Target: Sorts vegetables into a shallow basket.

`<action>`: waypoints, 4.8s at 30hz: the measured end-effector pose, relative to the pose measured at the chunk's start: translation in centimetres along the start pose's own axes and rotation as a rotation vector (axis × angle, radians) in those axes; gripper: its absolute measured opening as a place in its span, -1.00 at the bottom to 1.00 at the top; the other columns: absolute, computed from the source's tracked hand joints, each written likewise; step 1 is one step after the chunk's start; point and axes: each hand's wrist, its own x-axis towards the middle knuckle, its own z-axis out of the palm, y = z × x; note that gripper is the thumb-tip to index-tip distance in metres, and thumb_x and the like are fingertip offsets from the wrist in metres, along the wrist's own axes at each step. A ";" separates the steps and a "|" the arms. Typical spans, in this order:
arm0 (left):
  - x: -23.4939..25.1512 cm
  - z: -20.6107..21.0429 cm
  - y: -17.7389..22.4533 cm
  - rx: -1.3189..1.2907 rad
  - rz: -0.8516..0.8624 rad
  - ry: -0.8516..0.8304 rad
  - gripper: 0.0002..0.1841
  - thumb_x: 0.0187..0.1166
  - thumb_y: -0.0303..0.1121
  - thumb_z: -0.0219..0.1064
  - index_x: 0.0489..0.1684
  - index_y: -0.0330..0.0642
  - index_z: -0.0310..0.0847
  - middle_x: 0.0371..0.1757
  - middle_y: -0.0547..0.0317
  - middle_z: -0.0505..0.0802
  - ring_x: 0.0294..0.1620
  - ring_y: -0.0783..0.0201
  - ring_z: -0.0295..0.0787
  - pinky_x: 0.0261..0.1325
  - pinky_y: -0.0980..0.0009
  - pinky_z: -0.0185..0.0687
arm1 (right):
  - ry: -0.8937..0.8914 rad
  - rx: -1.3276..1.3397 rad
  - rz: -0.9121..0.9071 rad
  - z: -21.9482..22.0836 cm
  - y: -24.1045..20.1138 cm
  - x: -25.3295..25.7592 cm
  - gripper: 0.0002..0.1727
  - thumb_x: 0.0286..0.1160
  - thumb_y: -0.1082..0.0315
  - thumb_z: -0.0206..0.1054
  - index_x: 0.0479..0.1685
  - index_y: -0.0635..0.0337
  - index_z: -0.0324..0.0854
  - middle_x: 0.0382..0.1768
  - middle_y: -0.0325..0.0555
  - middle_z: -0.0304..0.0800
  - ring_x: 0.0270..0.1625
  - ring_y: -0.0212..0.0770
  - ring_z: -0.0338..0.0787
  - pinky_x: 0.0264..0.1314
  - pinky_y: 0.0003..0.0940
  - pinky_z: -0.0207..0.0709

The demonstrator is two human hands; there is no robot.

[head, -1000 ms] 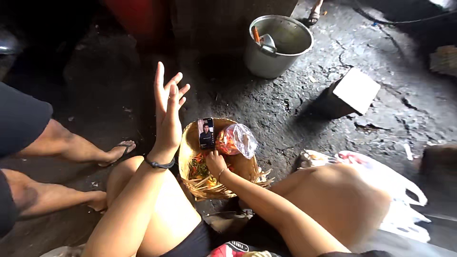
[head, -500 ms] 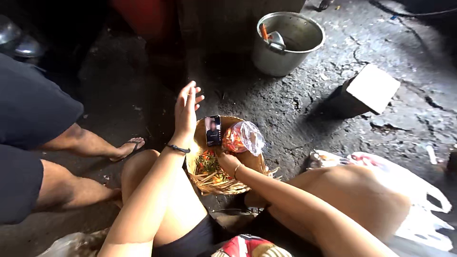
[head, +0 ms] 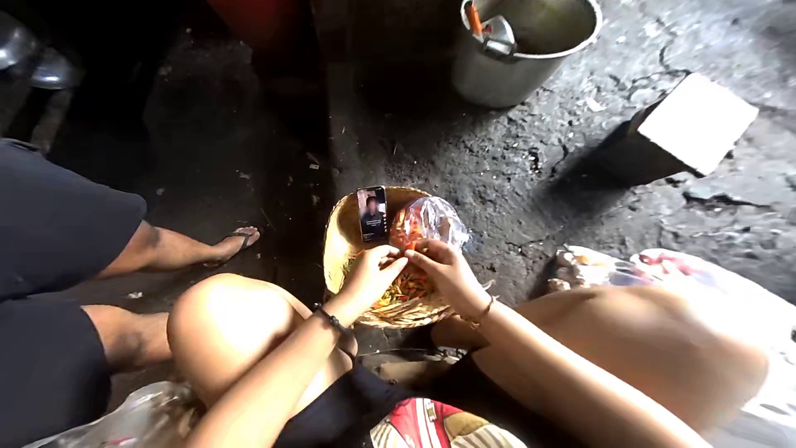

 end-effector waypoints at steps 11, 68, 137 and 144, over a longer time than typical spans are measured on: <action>0.9 0.8 -2.8 -0.104 0.186 0.044 -0.79 0.70 -0.46 0.28 0.06 -0.38 0.79 -0.07 0.10 0.91 -0.05 0.49 0.84 0.22 0.47 0.74 | 0.007 0.122 0.074 -0.6 0.5 0.1 -0.85 0.69 0.36 0.31 -0.19 0.24 0.70 -0.42 -0.26 0.74 -0.41 -0.45 0.70 -0.23 -0.52 0.65; 4.5 3.7 -6.7 0.143 -0.282 -0.091 -0.58 0.70 -0.42 0.31 0.50 -0.37 0.56 0.25 -0.15 0.83 0.23 0.15 0.80 0.41 0.23 0.63 | -0.090 -0.261 0.208 -2.2 3.2 0.8 -0.73 0.78 0.32 0.18 0.14 0.32 0.67 -0.07 -0.02 0.79 -0.09 -0.31 0.73 0.07 -0.33 0.59; 3.5 2.8 -5.6 -0.322 0.106 0.164 -0.82 0.77 -0.30 0.27 0.12 -0.13 0.72 -0.02 0.21 0.83 -0.13 0.41 0.74 0.01 0.38 0.71 | 0.042 -0.412 -0.271 -1.2 3.3 1.4 -0.76 0.71 0.26 0.33 0.10 0.26 0.65 -0.13 0.01 0.79 -0.17 -0.21 0.80 -0.07 -0.23 0.71; 3.1 1.5 -5.2 -0.527 0.223 -0.025 -0.84 0.78 -0.37 0.21 0.06 -0.02 0.73 -0.08 0.30 0.84 -0.14 0.46 0.77 0.04 0.47 0.75 | -0.047 0.150 -0.091 -1.7 2.7 0.8 -0.85 0.76 0.26 0.24 -0.03 0.09 0.66 -0.37 -0.22 0.70 -0.52 -0.46 0.53 -0.49 -0.61 0.43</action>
